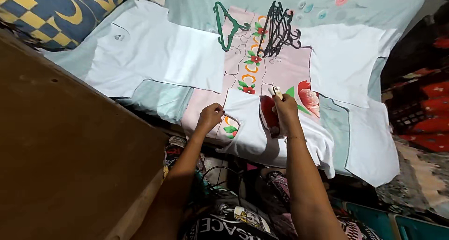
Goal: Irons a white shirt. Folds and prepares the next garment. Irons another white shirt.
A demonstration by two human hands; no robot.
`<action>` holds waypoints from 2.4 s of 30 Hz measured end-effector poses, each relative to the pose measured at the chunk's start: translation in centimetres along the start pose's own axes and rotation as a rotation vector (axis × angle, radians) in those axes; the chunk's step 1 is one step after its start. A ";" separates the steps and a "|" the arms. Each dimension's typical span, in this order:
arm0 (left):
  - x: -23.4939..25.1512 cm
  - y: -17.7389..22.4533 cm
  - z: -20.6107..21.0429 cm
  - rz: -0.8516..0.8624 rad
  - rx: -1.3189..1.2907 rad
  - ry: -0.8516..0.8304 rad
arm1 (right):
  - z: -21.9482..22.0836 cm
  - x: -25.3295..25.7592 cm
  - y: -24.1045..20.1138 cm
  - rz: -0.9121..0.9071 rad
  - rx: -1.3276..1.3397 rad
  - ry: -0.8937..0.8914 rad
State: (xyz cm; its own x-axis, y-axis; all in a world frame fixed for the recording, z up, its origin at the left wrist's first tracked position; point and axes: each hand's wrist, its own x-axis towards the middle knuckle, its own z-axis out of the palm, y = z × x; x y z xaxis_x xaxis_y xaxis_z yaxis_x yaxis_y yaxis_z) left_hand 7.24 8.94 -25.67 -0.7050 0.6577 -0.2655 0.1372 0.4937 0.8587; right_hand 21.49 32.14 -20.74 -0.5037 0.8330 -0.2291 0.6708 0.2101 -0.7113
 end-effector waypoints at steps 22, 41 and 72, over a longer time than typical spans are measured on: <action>7.0 7.3 6.2 0.539 0.335 0.039 | -8.6 -9.1 5.6 -0.160 -0.064 -0.438; 15.8 10.8 8.0 0.410 0.545 -0.480 | -0.2 -2.1 1.6 0.031 -0.047 0.059; 14.4 5.7 0.3 0.189 0.533 -0.255 | 1.5 1.9 -1.5 0.006 -0.020 -0.004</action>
State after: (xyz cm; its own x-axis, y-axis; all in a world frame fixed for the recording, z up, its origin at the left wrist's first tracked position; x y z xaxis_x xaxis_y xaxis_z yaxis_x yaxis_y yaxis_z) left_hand -1.94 21.41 -24.79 -0.4552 0.8444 -0.2825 0.6188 0.5282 0.5815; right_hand 18.72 32.61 -21.10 -0.5021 0.8320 -0.2358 0.6844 0.2156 -0.6965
